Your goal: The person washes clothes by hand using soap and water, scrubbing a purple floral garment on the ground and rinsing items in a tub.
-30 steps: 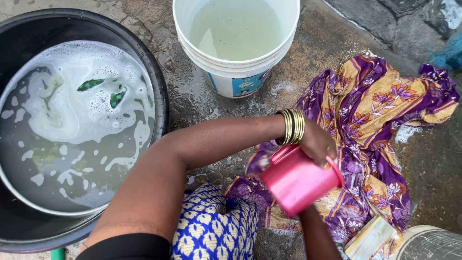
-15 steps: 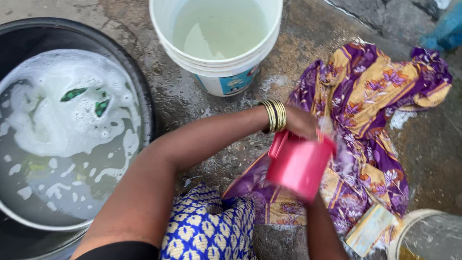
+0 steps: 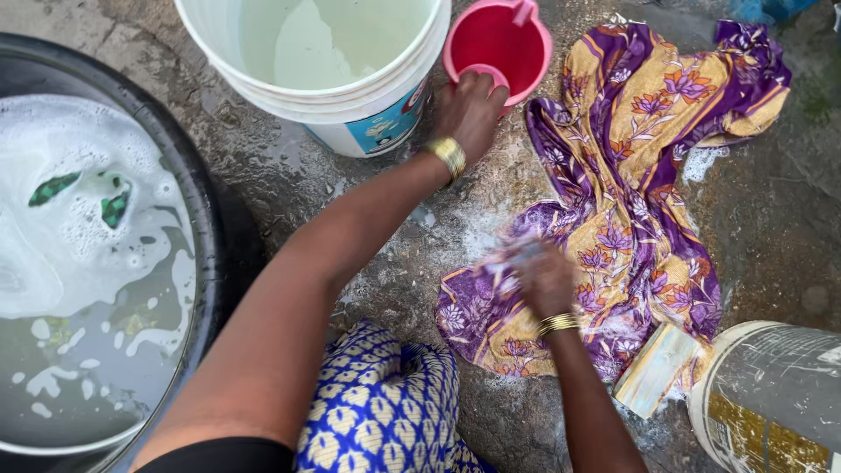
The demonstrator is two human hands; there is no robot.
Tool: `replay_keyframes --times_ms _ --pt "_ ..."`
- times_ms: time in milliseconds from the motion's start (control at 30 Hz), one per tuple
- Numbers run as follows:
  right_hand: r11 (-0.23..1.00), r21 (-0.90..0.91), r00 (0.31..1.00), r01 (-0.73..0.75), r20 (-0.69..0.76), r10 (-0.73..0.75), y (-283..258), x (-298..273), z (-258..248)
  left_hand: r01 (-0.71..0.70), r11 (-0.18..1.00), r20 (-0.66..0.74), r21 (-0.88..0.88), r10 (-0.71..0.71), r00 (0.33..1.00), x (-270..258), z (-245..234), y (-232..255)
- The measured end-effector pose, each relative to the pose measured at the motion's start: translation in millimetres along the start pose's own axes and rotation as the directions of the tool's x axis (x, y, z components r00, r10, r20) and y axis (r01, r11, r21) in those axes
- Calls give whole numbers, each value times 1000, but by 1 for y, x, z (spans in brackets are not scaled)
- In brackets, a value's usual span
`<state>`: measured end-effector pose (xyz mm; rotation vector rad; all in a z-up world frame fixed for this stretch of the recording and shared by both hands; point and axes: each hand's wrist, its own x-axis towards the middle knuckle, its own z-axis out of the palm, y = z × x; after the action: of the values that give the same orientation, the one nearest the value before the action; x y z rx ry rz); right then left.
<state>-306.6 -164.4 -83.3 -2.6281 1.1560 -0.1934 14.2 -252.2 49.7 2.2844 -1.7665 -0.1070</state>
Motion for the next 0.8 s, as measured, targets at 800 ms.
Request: replay_keyframes --times_ms 800 --pt "930 80 931 359 -98 -351 38 36 -10 -572 770 671 -282 584 456 -196 100 58"
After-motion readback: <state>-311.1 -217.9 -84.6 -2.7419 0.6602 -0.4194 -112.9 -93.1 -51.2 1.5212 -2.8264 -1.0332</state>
